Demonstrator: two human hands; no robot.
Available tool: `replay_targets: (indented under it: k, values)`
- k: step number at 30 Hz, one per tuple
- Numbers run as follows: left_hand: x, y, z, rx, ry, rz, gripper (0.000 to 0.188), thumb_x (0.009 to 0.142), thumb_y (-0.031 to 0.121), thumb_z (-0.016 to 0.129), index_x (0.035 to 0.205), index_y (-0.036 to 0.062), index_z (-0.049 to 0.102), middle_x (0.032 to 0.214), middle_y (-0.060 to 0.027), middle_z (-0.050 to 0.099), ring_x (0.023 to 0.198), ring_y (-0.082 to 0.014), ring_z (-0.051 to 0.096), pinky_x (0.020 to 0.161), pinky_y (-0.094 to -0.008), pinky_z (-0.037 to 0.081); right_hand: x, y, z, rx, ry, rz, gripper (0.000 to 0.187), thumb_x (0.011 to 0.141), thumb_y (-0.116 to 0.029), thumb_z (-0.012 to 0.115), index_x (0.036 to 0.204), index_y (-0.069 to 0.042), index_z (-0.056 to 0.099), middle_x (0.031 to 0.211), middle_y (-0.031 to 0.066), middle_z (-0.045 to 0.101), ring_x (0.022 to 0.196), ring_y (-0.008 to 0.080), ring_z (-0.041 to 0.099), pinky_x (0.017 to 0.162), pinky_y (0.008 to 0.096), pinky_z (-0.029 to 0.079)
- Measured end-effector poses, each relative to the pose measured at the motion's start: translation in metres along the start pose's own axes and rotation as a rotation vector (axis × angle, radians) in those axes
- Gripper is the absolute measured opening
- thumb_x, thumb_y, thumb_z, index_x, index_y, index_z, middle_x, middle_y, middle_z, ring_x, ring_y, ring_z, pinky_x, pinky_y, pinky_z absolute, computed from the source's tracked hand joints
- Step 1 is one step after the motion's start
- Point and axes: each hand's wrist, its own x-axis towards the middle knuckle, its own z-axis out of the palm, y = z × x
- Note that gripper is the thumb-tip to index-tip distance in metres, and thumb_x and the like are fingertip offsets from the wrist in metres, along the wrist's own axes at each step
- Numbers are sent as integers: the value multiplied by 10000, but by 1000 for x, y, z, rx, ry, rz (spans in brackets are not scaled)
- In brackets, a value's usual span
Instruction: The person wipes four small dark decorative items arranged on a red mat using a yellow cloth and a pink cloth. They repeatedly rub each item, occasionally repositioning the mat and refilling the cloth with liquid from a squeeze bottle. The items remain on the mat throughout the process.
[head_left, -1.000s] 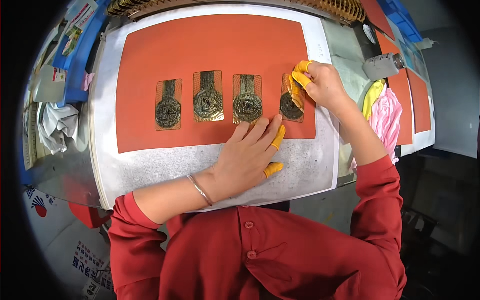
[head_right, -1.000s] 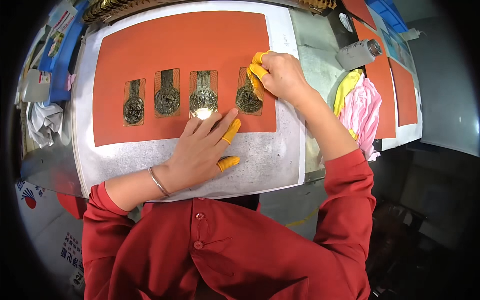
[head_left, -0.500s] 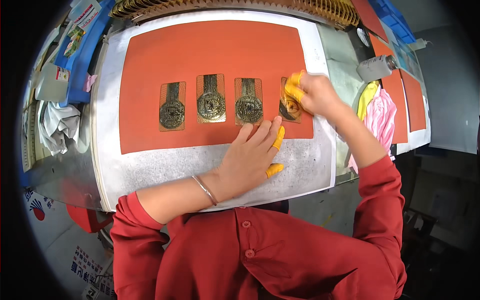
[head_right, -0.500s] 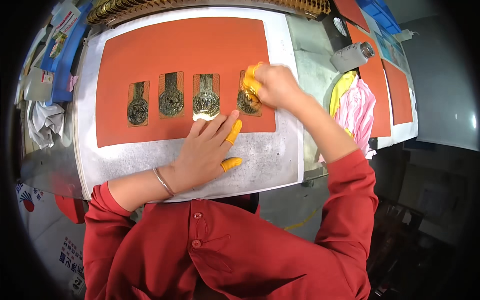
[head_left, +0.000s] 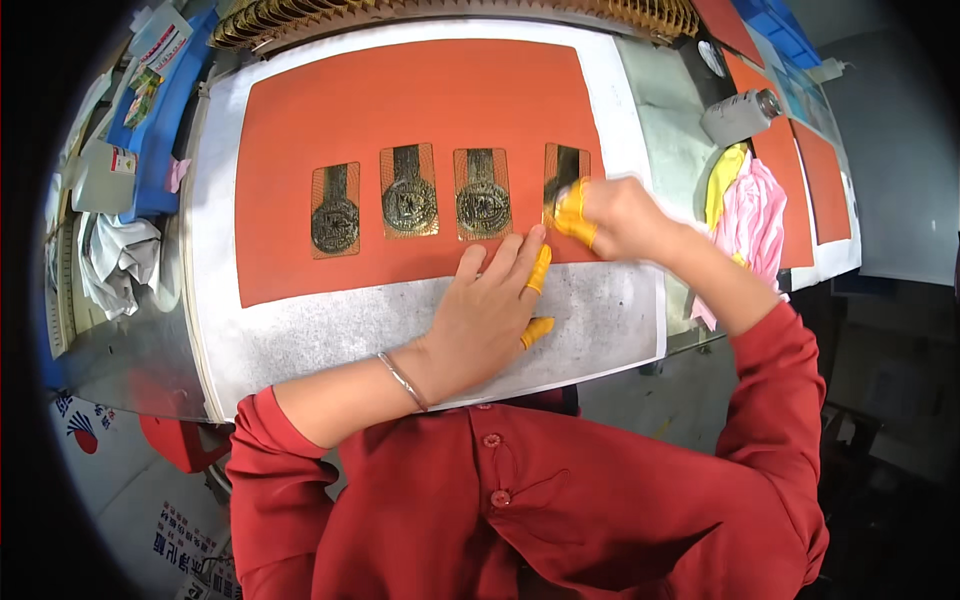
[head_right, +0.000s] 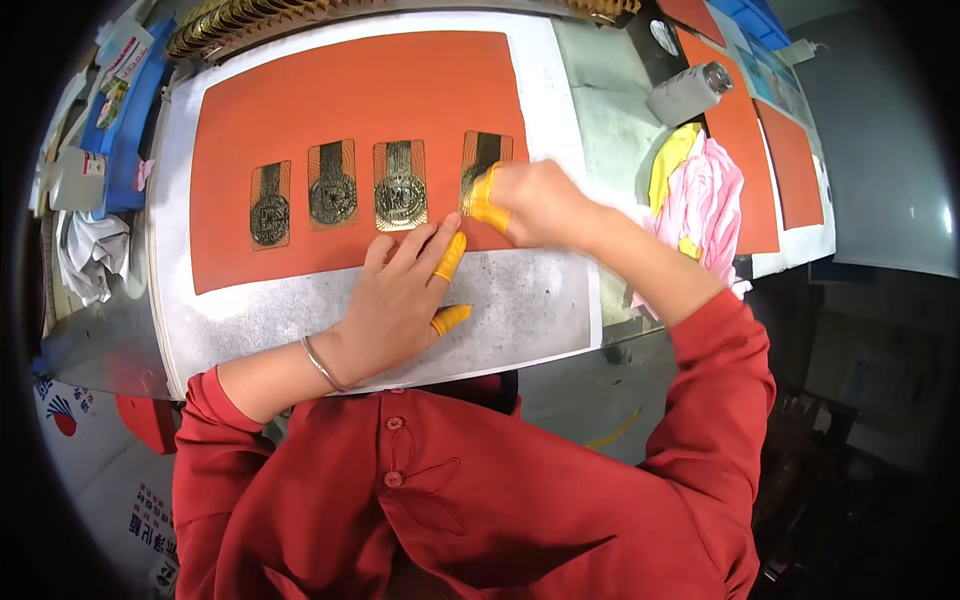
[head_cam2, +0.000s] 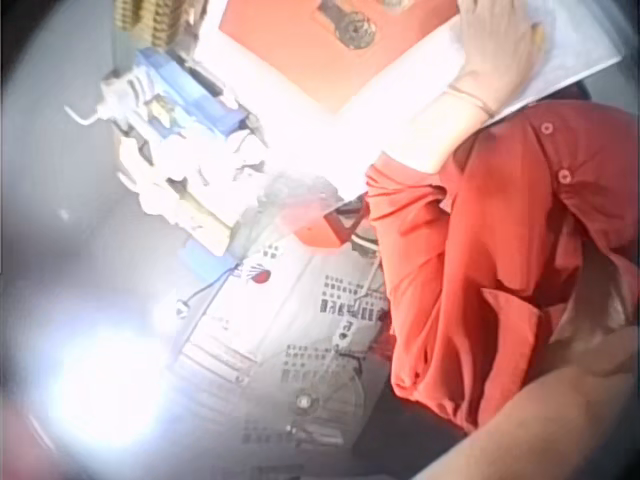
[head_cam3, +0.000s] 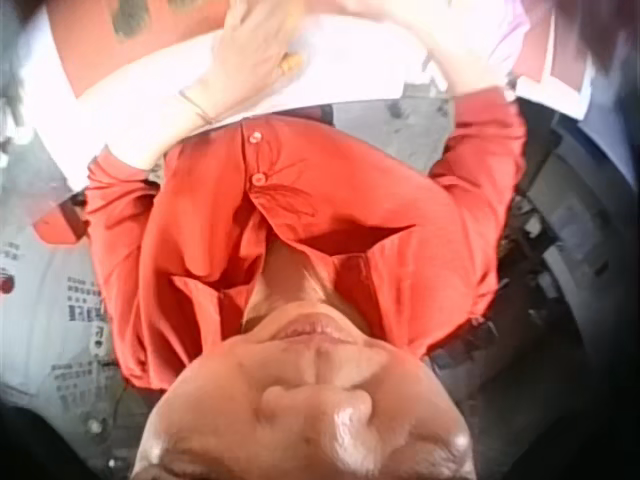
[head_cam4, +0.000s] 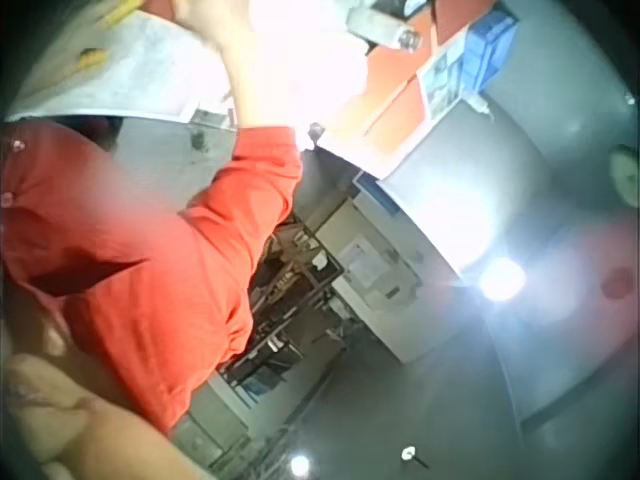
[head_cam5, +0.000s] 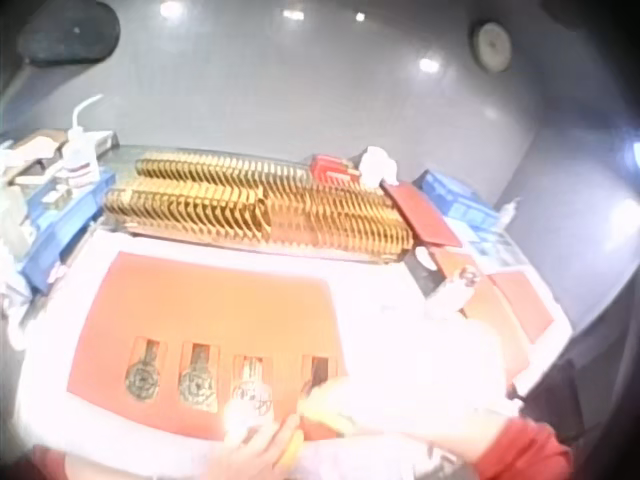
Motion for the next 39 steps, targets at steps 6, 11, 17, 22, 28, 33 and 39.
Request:
replay_targets:
  k: [6,11,17,22,28,33,39]
  values:
    - [1,2,-8,-72,-52,20,587,729,341,660,1142,-51,519,1334,-167,408,1168,-265,395,937,-407,299,9,29,-16,-30,104,188,110,740,-151,655,820,-77,641,814,109,639,656,292,619,568,370,502]
    - [10,-35,-39,-170,65,-114,824,608,330,789,1251,-19,411,1300,-166,413,1200,-311,384,983,-440,266,-46,-37,-12,-36,-68,-87,65,760,-108,630,812,-75,612,784,91,626,659,260,603,553,340,478]
    - [38,-75,-41,-138,-76,-208,971,531,363,837,1284,-34,370,1286,-187,372,1224,-320,336,1002,-434,257,-52,12,-43,570,673,596,82,852,-50,588,876,22,617,732,-1,570,643,59,505,586,204,418]
    - [44,-65,-39,-96,-170,-286,941,563,336,834,1282,-44,360,1206,-186,368,1122,-353,370,994,-416,277,-51,42,-15,673,771,741,104,841,-68,604,890,23,616,709,8,572,628,65,506,580,203,417]
    - [38,-50,-53,-91,-70,-188,886,611,317,768,1290,-48,333,1161,-205,426,1090,-349,416,966,-405,316,-53,43,-11,598,684,671,89,838,-55,599,884,15,627,680,13,568,605,68,492,550,218,402]
    - [93,-75,-98,20,39,-39,866,635,356,719,1278,-85,343,1042,-202,515,1007,-314,494,921,-393,337,-61,47,-12,553,637,660,81,828,-43,595,858,25,627,677,30,581,598,71,495,540,227,405]
    - [214,-144,-133,408,-84,-198,915,649,460,670,1329,-37,312,1082,-194,532,1063,-308,471,945,-391,325,-62,59,-9,918,763,644,98,831,-72,609,866,19,622,673,24,575,585,81,512,540,222,423]
